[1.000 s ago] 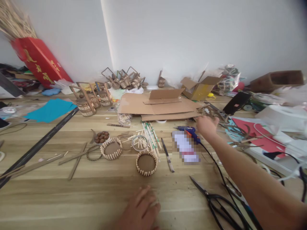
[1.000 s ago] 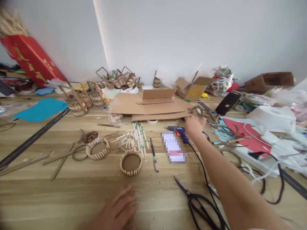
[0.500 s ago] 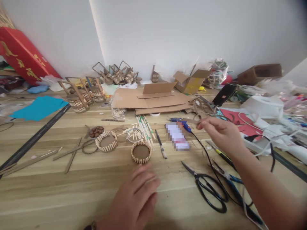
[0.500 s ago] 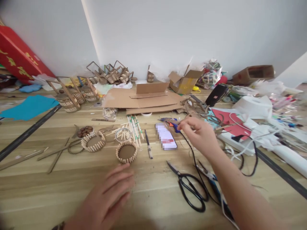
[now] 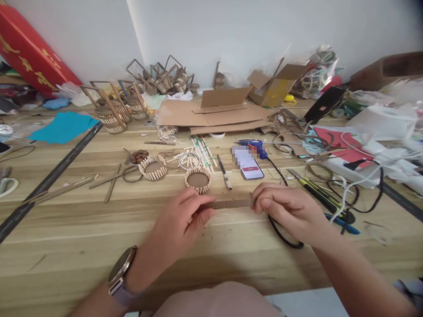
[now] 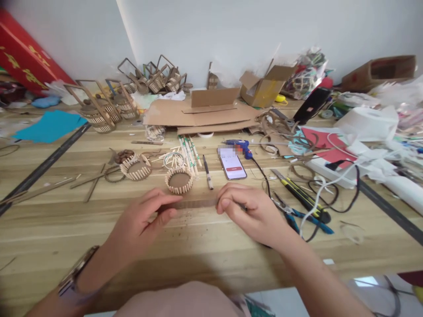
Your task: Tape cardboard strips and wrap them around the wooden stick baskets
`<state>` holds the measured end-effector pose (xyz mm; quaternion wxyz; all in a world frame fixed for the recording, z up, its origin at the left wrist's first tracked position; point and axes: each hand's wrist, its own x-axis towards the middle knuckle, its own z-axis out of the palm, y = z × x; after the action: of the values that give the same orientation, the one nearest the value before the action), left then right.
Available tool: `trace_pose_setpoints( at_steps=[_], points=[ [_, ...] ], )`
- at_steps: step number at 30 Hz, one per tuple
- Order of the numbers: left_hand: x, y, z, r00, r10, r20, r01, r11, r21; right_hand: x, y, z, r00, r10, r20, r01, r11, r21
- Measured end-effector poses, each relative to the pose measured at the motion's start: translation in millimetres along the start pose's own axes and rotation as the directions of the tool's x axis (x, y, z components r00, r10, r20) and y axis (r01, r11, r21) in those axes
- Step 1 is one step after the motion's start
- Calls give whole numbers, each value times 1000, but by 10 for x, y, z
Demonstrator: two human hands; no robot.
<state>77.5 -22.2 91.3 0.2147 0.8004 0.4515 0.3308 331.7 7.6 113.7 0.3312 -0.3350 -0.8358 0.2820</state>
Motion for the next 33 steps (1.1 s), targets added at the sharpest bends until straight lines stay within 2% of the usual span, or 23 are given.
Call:
trace_pose_setpoints(
  at_steps=[3,5,7,9,12,14,17,20,22,24,27,30,33],
  points=[
    [-152,-72,5,990,-135,48,135,991,-3,-128,85,71,992,127,-4,-127,989,-78],
    [-264,-107,36,977,-181,111,180,984,16,-232,139,171,971,239,27,-234,965,-120],
    [-390,-127,93,963,-186,195,178,982,57,-348,180,298,935,342,93,-326,932,-157],
    [-526,-129,163,945,-178,275,151,982,116,-468,202,430,901,390,190,-361,917,-170],
    [-735,-119,267,915,-205,348,142,970,198,-638,194,594,878,373,300,-336,927,-168],
    [-873,-122,325,903,-222,367,136,960,245,-736,172,673,882,349,317,-304,935,-183],
    [-1062,-153,385,917,-180,356,79,957,280,-850,145,750,909,289,302,-235,951,-203],
    [-1154,-200,389,943,-135,304,59,967,248,-895,153,790,934,232,272,-183,963,-197],
    [-1106,-246,354,958,-138,253,74,966,246,-855,188,799,939,243,245,-199,961,-190],
    [-953,-319,298,966,-150,209,89,957,277,-735,258,798,936,280,213,-240,951,-193],
    [-573,-494,219,947,-245,207,169,929,329,-411,449,792,932,312,183,-267,935,-233],
    [-178,-680,177,952,-264,155,196,914,356,-41,670,787,936,337,105,-296,911,-287],
    [17,-745,130,958,-271,92,218,901,376,157,759,740,944,329,29,-301,893,-335]
  ],
)
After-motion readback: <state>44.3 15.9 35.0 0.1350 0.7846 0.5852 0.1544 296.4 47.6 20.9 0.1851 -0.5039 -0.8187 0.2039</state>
